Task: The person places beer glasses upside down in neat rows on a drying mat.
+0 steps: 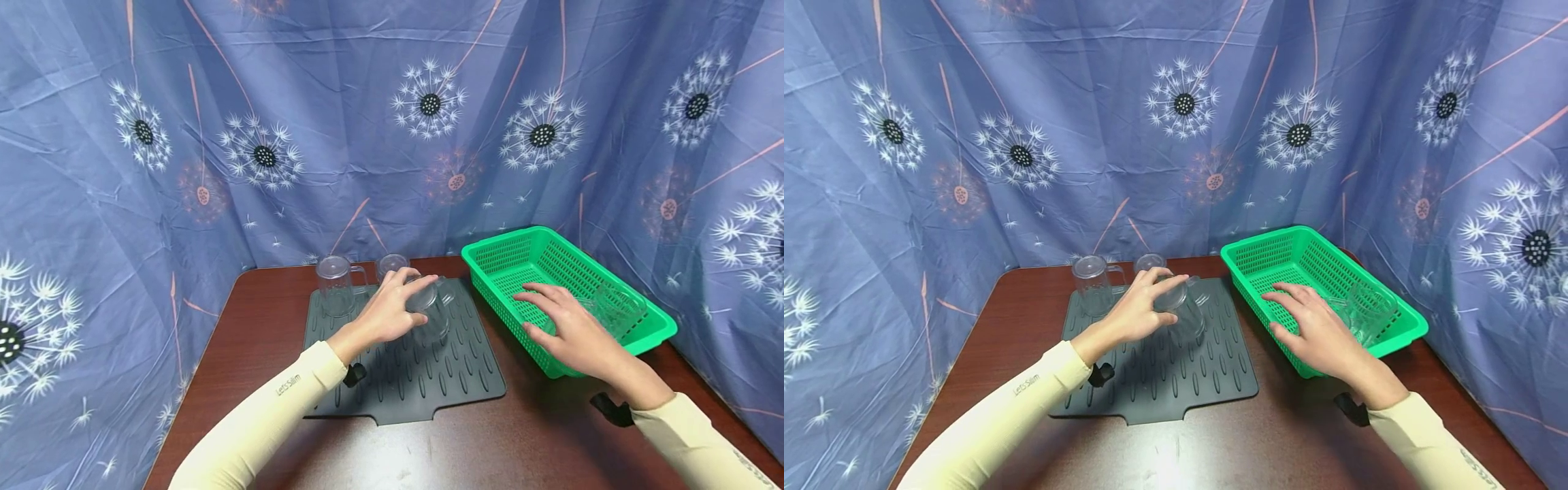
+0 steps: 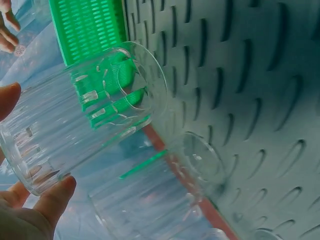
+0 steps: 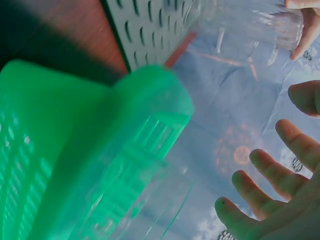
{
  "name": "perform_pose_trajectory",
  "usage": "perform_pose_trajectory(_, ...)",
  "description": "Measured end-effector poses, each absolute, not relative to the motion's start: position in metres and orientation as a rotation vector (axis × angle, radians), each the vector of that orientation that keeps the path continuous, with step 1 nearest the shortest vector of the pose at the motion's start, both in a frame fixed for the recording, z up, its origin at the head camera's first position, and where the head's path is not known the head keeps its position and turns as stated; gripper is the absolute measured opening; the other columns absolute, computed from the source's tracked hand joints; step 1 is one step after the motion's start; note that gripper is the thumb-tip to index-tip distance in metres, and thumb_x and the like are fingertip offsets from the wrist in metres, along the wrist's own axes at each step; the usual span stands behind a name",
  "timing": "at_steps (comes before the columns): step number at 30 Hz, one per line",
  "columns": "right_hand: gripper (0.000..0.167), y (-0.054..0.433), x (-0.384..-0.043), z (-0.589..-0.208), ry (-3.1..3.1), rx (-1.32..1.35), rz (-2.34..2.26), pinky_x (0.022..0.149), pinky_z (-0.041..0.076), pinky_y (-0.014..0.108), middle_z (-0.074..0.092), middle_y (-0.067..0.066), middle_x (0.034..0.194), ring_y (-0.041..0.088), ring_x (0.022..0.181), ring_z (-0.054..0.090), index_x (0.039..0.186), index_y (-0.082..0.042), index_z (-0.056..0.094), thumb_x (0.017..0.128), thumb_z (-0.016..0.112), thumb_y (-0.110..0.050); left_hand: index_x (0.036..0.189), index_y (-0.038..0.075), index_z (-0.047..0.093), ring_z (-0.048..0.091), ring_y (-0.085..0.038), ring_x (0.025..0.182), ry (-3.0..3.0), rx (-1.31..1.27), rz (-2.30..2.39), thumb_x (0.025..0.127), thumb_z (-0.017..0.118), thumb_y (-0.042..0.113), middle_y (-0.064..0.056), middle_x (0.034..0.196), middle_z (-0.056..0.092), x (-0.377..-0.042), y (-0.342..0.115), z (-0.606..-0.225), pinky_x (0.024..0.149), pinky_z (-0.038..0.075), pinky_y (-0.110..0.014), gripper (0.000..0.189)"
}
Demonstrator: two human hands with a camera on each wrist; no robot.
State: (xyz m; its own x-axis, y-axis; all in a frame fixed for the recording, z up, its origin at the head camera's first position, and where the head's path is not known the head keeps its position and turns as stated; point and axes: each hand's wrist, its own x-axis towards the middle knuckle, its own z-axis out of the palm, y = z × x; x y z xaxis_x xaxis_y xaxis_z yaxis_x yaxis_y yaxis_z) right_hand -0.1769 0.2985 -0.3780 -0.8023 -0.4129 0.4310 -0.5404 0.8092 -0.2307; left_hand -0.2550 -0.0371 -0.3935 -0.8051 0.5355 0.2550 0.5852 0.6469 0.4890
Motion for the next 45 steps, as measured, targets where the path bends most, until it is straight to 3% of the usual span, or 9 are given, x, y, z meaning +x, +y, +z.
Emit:
perform_pose_trajectory(12, 0.052, 0.332, -0.19, -0.384, -2.64, 0.643, 0.393, 0.099, 0.036, 0.064, 0.054, 0.018, 0.142, 0.043, 0.128, 0.047, 0.134, -0.013, 0.062, 0.085, 0.079, -0.019, 0.153, 0.037, 0.042, 0.038, -0.025, 0.13, -2.762, -0.976, -0.827, 0.088, 0.078, 0.024, 0.0, 0.154, 0.037, -0.272, -0.011, -0.378, 0.091, 0.049, -0.045, 0.076)
perform_pose_trajectory(23, 0.053, 0.34, -0.202, -0.396, -2.698, 0.598, 0.271, 0.089, 0.04, 0.066, 0.053, 0.021, 0.142, 0.044, 0.124, 0.049, 0.135, -0.013, 0.061, 0.087, 0.077, -0.027, 0.153, 0.038, 0.043, 0.037, -0.024, 0.128, -2.745, -0.944, -0.852, 0.088, 0.077, 0.021, 0.0, 0.153, 0.037, -0.287, 0.001, -0.375, 0.095, 0.047, -0.046, 0.075)
perform_pose_trajectory(45, 0.05, 0.343, -0.205, -0.403, -2.87, 0.552, 0.204, 0.095, 0.04, 0.068, 0.051, 0.024, 0.145, 0.049, 0.127, 0.048, 0.134, -0.012, 0.063, 0.089, 0.074, -0.032, 0.153, 0.039, 0.04, 0.033, -0.025, 0.134, -2.821, -0.839, -0.841, 0.093, 0.072, 0.021, -0.001, 0.154, 0.034, -0.318, 0.017, -0.378, 0.078, 0.048, -0.038, 0.071)
